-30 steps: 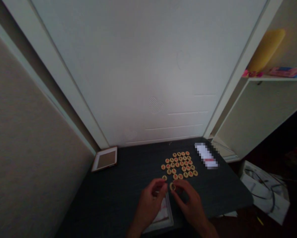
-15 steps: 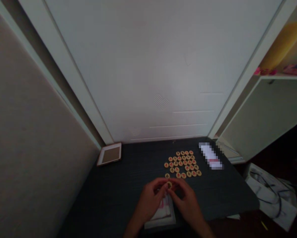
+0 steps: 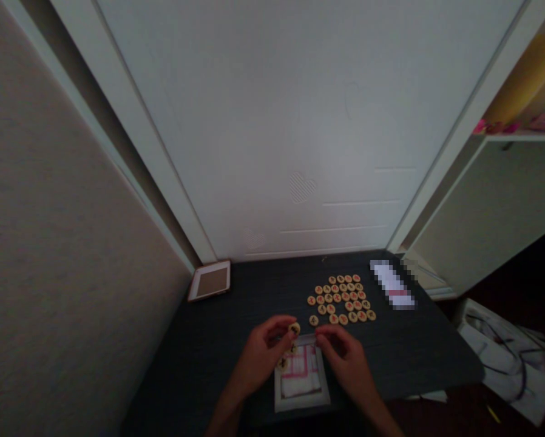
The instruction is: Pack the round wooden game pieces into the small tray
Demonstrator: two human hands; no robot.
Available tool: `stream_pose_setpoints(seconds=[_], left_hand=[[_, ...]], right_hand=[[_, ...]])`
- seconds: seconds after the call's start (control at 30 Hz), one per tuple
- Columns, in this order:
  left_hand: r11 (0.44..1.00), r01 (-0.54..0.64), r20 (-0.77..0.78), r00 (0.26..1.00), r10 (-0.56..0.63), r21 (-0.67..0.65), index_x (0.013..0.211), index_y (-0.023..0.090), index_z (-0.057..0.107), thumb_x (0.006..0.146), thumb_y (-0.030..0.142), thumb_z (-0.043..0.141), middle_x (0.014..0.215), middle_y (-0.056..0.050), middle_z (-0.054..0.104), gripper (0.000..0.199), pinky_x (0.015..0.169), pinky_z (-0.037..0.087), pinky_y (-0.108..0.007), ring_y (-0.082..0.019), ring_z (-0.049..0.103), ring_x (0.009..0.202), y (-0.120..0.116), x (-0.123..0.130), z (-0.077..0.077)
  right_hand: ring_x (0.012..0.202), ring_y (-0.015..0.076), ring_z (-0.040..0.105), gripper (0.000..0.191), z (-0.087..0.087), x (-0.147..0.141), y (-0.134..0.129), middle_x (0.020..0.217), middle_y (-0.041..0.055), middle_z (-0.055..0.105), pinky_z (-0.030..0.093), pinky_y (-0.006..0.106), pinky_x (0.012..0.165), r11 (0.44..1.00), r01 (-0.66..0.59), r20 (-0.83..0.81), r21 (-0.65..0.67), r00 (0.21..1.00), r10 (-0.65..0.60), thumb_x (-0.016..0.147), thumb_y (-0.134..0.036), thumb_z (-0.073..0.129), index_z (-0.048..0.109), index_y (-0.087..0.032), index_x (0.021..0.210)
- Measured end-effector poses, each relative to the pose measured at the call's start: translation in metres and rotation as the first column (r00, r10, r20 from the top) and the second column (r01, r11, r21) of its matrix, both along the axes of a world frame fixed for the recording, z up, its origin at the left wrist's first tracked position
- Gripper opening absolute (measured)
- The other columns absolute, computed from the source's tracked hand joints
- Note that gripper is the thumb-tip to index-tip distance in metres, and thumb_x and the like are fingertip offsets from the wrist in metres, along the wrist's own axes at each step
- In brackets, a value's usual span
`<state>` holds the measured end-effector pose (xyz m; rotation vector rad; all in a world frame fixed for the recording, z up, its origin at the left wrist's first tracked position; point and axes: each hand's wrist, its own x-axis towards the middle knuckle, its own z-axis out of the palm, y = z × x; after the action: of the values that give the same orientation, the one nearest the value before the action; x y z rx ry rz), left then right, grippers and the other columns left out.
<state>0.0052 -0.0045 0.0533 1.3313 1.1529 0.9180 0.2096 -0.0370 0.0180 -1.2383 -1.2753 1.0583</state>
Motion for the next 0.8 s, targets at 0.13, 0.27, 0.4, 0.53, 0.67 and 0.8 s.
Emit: stream_pose_setpoints(seconds=[0.13, 0.27, 0.4, 0.53, 0.67, 0.8], left_hand=[[0.999, 0.010, 0.013, 1.000, -0.010, -0.044, 0.111, 0.017, 0.073, 0.082, 0.047, 0.071, 0.106, -0.010, 0.078, 0.041, 0.081, 0.058, -0.033, -0.024, 0.072, 0.093, -0.001, 0.005, -0.002], [0.999, 0.009, -0.004, 1.000, -0.009, -0.039, 0.109, 0.017, 0.075, 0.084, 0.049, 0.068, 0.100, -0.010, 0.079, 0.041, 0.079, 0.059, -0.034, -0.024, 0.073, 0.089, -0.003, 0.013, 0.001], [0.998, 0.052, -0.043, 0.998, -0.050, 0.046, 0.109, 0.021, 0.076, 0.088, 0.045, 0.064, 0.105, -0.009, 0.078, 0.034, 0.088, 0.057, -0.036, -0.025, 0.072, 0.096, -0.008, 0.018, 0.008], [0.988, 0.111, -0.045, 0.993, -0.107, 0.103, 0.114, 0.023, 0.073, 0.089, 0.042, 0.063, 0.117, -0.009, 0.073, 0.032, 0.090, 0.057, -0.033, -0.023, 0.070, 0.103, -0.013, 0.025, 0.011], [0.988, 0.104, -0.041, 0.994, -0.100, 0.113, 0.111, 0.024, 0.073, 0.090, 0.039, 0.062, 0.113, -0.007, 0.072, 0.028, 0.085, 0.057, -0.031, -0.021, 0.071, 0.097, -0.017, 0.031, 0.011], [0.984, 0.137, -0.097, 0.987, -0.126, 0.113, 0.110, 0.025, 0.074, 0.089, 0.040, 0.063, 0.107, -0.006, 0.074, 0.028, 0.083, 0.057, -0.030, -0.020, 0.070, 0.094, -0.019, 0.034, 0.012]], right_hand=[[0.092, 0.0255, 0.070, 0.031, 0.006, -0.004, -0.001, 0.097, 0.0084, 0.076, 0.056, 0.035, 0.082, 0.999, 0.032, -0.023, 0.004, 0.999, -0.032, 0.087, -0.049, 0.067, 0.072, -0.020, 0.098], [0.094, 0.0255, 0.070, 0.031, 0.011, -0.010, 0.000, 0.098, 0.0086, 0.075, 0.056, 0.035, 0.082, 0.999, 0.039, -0.055, 0.024, 0.998, -0.038, 0.086, -0.047, 0.070, 0.071, -0.020, 0.099], [0.085, 0.0234, 0.070, 0.028, 0.012, -0.016, 0.001, 0.091, 0.0071, 0.075, 0.056, 0.033, 0.079, 0.999, 0.024, -0.060, 0.029, 0.998, -0.022, 0.084, -0.045, 0.072, 0.070, -0.019, 0.095], [0.080, 0.0214, 0.069, 0.030, 0.011, -0.018, 0.000, 0.085, 0.0054, 0.073, 0.055, 0.031, 0.075, 0.999, 0.040, -0.060, 0.025, 0.997, -0.039, 0.084, -0.048, 0.072, 0.069, -0.019, 0.091], [0.076, 0.0204, 0.069, 0.034, 0.008, -0.016, -0.001, 0.082, 0.0046, 0.072, 0.056, 0.029, 0.070, 0.997, 0.071, -0.104, 0.005, 0.992, -0.070, 0.082, -0.052, 0.072, 0.067, -0.019, 0.089], [0.071, 0.0199, 0.068, 0.036, 0.003, -0.012, -0.001, 0.077, 0.0036, 0.071, 0.055, 0.028, 0.065, 0.996, 0.080, -0.115, -0.028, 0.990, -0.083, 0.079, -0.054, 0.074, 0.067, -0.019, 0.085]])
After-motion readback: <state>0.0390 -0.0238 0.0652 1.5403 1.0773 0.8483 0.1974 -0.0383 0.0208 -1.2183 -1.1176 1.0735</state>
